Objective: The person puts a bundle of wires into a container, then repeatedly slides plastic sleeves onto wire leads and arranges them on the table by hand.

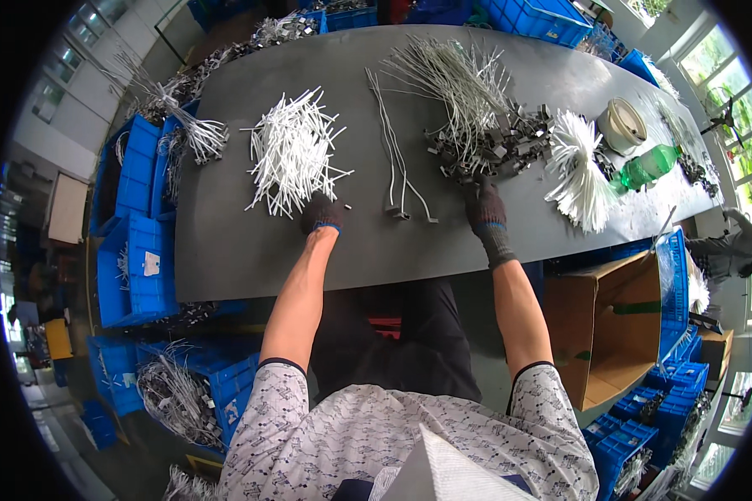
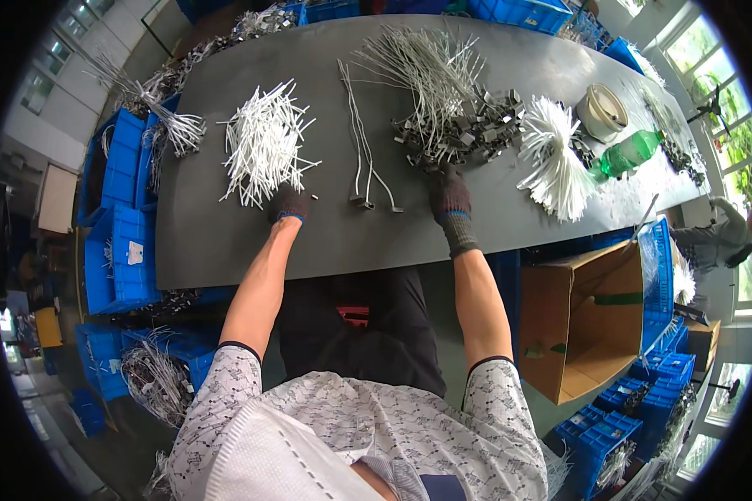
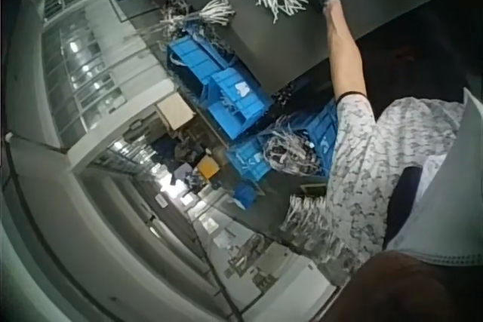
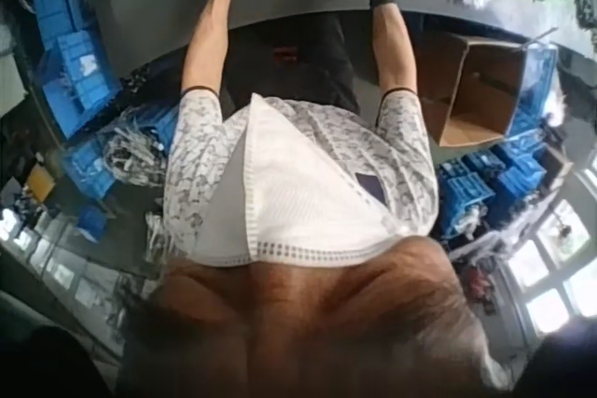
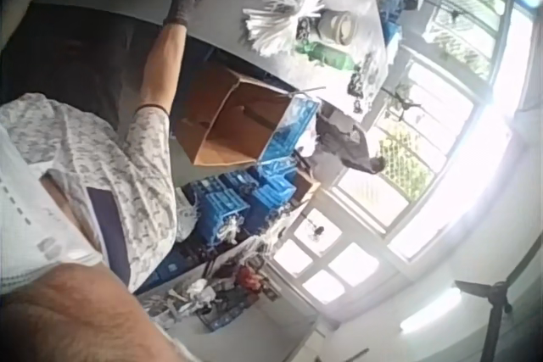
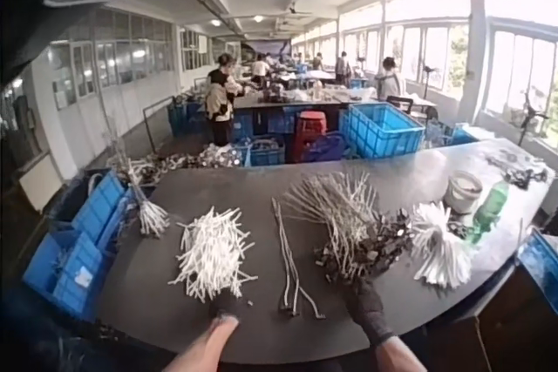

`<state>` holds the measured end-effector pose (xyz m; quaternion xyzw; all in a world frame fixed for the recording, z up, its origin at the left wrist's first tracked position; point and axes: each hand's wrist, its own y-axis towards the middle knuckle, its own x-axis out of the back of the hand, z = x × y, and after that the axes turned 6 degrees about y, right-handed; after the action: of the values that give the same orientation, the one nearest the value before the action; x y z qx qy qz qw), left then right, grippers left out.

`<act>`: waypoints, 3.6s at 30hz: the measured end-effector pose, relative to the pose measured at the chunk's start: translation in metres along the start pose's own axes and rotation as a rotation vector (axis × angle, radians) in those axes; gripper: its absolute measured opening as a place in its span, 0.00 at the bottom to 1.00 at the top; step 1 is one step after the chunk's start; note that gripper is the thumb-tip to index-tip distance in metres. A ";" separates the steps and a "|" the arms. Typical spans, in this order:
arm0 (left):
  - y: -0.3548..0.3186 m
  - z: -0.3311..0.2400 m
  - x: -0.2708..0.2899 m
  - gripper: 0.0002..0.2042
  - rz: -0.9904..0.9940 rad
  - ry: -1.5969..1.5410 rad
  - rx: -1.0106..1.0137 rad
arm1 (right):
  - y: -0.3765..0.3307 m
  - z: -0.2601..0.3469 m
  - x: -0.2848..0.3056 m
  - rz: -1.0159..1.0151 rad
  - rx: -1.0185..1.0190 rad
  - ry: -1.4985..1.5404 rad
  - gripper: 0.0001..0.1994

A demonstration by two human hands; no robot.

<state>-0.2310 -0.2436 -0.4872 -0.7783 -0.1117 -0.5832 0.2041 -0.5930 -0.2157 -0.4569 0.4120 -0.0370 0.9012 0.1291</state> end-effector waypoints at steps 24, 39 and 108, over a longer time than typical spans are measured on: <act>0.003 0.111 -0.024 0.16 -0.039 -0.561 0.008 | -0.278 -0.158 0.012 0.302 -0.174 0.292 0.10; -0.038 0.021 -0.023 0.04 0.125 -1.249 -0.337 | -0.372 -0.192 0.010 0.387 -0.095 -0.085 0.12; -0.040 0.090 -0.050 0.16 -0.023 -0.082 -0.113 | 0.024 -0.039 -0.054 0.214 -0.570 1.073 0.24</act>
<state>-0.1850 -0.1642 -0.5485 -0.8105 -0.0960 -0.5583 0.1485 -0.5943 -0.2429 -0.5220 -0.1557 -0.2476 0.9454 0.1436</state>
